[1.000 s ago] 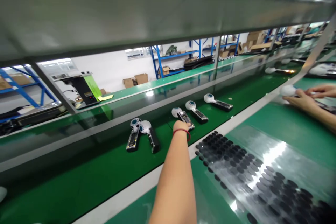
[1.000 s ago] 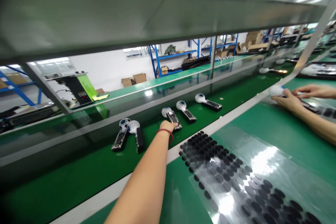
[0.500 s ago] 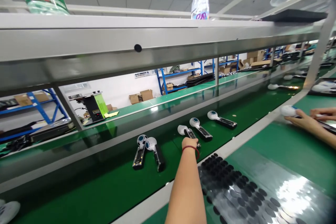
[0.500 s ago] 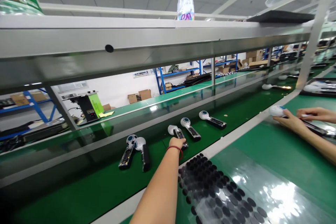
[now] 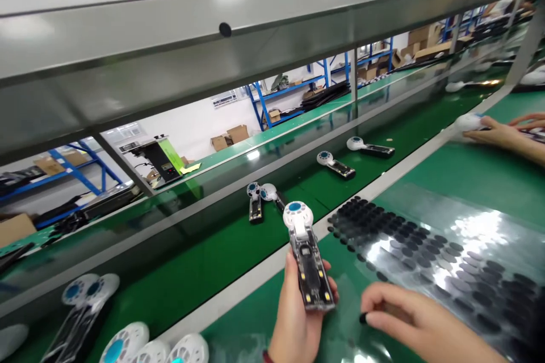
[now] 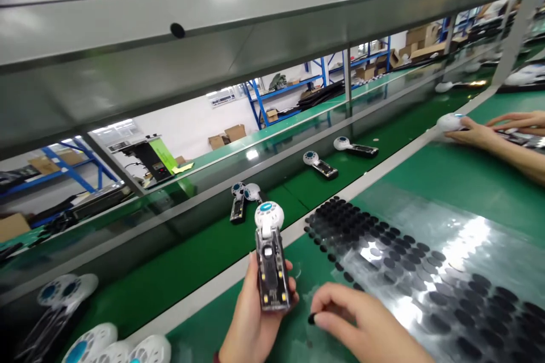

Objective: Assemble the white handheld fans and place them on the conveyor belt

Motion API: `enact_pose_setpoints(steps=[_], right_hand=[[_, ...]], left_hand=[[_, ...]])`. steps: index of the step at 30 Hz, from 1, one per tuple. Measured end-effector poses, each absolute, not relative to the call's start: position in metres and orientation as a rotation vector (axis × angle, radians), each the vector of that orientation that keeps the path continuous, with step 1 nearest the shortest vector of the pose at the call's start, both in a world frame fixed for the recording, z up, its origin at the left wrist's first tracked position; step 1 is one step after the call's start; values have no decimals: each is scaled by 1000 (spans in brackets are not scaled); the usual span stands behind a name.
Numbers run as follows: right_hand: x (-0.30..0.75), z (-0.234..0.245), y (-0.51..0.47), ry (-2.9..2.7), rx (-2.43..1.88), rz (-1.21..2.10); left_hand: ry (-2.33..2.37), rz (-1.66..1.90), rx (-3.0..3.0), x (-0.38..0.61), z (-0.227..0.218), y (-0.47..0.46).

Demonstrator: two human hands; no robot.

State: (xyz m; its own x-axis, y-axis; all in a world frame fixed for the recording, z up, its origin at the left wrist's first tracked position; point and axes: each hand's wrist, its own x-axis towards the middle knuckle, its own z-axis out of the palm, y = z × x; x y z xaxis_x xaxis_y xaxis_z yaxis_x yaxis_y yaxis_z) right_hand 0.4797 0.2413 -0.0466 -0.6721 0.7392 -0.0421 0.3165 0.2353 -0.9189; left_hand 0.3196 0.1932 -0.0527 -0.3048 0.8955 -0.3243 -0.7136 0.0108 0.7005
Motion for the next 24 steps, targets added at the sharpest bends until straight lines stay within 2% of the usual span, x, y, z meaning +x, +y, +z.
enact_pose_setpoints(steps=[6,14,24], right_hand=[[443,-19,239,-2112,-1022,1515],[419,-17,239,-2239,-1094,1252],[417,-21,236,-2335,-1099,1160]], left_hand=[[1112,1627,239,331,-83,167],[1121,1673,187,333,-97,169],[1386,1628,162,331,-101,171]])
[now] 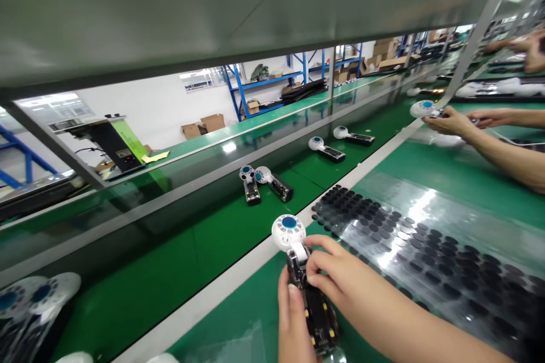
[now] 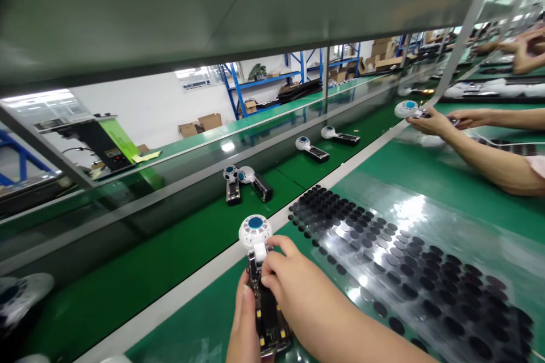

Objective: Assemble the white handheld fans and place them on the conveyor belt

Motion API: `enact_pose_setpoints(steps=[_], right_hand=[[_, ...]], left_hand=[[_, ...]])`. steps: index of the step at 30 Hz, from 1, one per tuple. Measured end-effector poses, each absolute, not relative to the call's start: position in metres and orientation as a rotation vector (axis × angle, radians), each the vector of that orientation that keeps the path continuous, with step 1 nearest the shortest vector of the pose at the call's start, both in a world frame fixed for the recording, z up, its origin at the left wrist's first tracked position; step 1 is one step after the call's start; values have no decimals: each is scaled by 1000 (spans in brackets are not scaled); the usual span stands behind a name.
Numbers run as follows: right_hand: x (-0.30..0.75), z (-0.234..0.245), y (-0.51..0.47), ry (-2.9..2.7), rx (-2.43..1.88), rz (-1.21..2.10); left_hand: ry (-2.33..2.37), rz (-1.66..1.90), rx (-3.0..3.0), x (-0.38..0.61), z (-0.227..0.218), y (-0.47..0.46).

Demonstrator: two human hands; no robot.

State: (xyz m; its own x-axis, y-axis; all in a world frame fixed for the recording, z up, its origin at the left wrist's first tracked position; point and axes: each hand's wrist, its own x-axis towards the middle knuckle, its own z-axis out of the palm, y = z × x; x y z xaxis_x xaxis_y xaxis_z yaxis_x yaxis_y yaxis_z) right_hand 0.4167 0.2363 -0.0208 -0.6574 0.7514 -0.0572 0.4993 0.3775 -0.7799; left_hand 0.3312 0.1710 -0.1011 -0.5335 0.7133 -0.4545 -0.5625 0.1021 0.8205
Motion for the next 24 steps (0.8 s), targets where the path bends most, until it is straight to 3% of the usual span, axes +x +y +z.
enact_pose_setpoints(steps=[6,13,24], right_hand=[[418,-28,235,-2460,-1040,941],[421,-45,235,-2632,-974,413],[420,-38,234,-2524,-933,545]], left_hand=[[1478,1605,198,331,-104,172],[1452,1652,191,332,-106,172],[1369,1655,122,331,-92,168]])
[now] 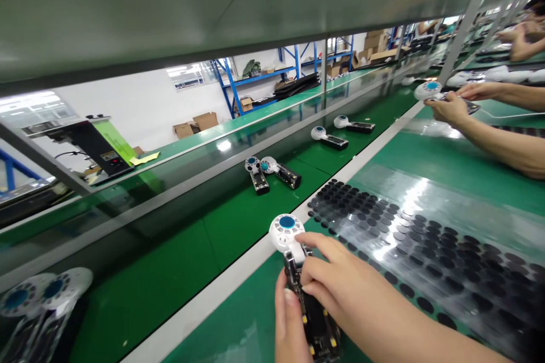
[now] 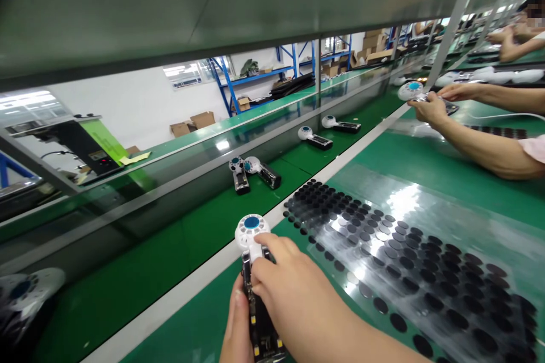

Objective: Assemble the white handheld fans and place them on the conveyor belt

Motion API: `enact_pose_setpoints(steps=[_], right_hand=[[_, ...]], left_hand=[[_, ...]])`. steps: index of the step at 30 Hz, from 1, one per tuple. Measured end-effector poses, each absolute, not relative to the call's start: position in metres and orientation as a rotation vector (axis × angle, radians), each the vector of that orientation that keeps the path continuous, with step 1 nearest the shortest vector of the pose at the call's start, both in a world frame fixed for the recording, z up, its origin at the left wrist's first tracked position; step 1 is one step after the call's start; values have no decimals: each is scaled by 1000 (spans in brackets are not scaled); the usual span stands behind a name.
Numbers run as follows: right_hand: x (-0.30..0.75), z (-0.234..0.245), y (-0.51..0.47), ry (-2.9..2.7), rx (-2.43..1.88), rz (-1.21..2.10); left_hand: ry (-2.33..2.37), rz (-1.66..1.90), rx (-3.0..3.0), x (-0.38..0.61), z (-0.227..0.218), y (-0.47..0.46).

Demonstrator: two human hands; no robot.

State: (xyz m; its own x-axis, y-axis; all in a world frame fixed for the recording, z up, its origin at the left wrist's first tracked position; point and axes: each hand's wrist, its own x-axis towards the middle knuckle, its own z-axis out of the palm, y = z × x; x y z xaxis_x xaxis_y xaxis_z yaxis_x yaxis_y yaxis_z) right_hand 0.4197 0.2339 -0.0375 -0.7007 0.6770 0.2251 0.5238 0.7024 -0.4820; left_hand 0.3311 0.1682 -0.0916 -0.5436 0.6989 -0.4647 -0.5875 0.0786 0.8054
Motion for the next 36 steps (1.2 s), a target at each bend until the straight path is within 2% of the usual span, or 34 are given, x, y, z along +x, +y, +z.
enact_pose_setpoints(steps=[7,13,17,21,27,30,33,36], right_hand=[[415,-43,230,-2346,-921,714],[413,-44,234,-1937,-1080,1397],[412,-42,232,-1883,-1061,1460],[411,-51,228,-1999,-1059,1231],[415,-65,223,-2259,-802,297],[415,-68,221,-2324,-719,146],[413,-73,218,-2346,-733,455],[410,-80,217,-2075,-744,1166]], left_hand=[[1310,1685,15,332,-87,172],[1337,1671,29,332,-96,173],[1287,1672,33,331,-106,173],[1293,1681,40,333,-97,172],[1193,1731,-38,333,-86,171],[1093,1773,-115,329,-93,171],[1046,1834,-154,325,-98,171],[1067,1863,-14,326,-98,168]])
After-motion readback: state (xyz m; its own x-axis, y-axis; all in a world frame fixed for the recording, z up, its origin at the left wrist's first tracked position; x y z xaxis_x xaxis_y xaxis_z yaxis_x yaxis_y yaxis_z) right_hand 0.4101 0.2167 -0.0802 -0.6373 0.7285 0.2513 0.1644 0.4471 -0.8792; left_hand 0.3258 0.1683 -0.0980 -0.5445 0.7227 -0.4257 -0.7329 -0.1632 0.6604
